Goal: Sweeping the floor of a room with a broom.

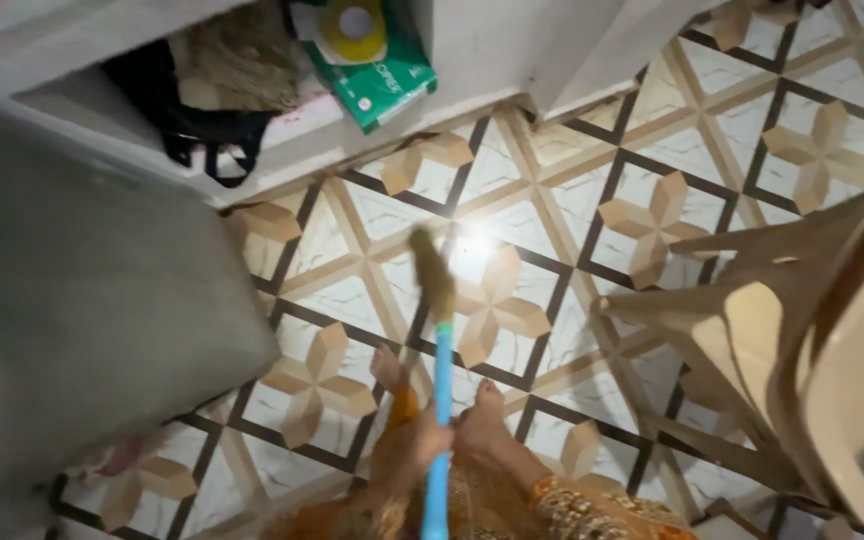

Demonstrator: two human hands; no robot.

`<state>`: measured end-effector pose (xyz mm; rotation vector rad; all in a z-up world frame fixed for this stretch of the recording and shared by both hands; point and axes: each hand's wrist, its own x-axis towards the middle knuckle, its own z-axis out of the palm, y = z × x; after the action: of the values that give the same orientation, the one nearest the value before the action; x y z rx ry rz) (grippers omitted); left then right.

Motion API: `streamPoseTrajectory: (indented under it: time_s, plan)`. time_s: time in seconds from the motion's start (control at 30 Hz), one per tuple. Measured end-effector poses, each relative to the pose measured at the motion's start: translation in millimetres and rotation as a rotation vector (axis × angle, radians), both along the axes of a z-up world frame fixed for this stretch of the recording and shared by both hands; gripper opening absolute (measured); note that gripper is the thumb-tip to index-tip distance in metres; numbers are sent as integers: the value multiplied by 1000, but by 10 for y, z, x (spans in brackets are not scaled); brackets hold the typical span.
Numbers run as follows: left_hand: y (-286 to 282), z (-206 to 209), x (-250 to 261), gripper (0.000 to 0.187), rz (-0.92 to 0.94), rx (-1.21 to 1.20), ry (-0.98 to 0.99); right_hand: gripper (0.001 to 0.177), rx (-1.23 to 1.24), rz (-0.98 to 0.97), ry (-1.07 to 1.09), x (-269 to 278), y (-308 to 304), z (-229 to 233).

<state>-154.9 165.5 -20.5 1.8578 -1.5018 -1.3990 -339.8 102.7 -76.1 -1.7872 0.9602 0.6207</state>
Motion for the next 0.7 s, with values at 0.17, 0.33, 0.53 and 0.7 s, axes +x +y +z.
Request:
streamPoseTrajectory:
  time_s: [0.17, 0.33, 0.53, 0.7]
  plan:
    - [-841, -139, -811, 51, 271, 478, 760, 42, -95, -654, 60, -602, -612, 838]
    - [-532, 529, -746, 63, 355, 375, 541, 38, 20, -701, -129, -534, -409, 751]
    - [618, 338, -407, 44, 307, -188, -171, 32, -96, -184, -131, 70, 207, 1036]
    - [1381, -988, -334, 58, 259, 588, -215, 33, -58, -151, -223, -113, 776, 514]
